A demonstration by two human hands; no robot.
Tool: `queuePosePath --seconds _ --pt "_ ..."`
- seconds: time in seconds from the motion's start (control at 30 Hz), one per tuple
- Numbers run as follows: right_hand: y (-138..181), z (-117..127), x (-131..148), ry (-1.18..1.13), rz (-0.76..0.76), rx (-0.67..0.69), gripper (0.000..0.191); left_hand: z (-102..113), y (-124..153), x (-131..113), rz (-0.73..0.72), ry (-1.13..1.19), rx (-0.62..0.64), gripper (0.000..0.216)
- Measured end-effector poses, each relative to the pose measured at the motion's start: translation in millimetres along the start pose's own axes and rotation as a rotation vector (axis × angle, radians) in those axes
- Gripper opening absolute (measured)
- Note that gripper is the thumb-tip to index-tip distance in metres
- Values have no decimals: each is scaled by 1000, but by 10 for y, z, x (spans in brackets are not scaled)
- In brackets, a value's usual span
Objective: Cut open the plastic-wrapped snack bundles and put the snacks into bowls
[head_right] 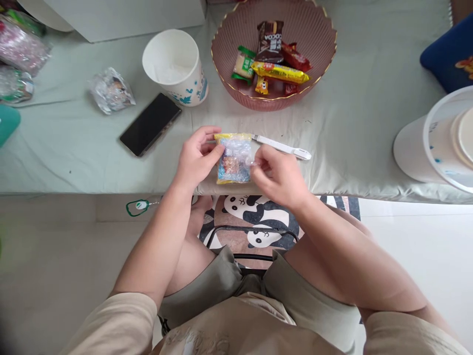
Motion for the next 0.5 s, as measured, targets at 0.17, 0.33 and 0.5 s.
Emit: queuePosePath --seconds 0.17,0.33,0.5 --pt "25 449 -210 353 -170 -196 25 122 20 -132 -93 -275 -127 29" --pt "31 582 -183 361 -46 -258 37 232 90 -327 -225 -512 -276 27" --pt "-10 339 -152 195 77 -212 60 -101 203 -592 -337 -584 -174 35"
Point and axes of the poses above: each hand's wrist, its own y-axis away from the middle knuckle, its own z-axis out of the back of the hand, x = y × z, the point moved 10 cm from there along -y, towards the middle knuckle, and after that the axes turned 8 degrees about -y, right-handed, at the moved point
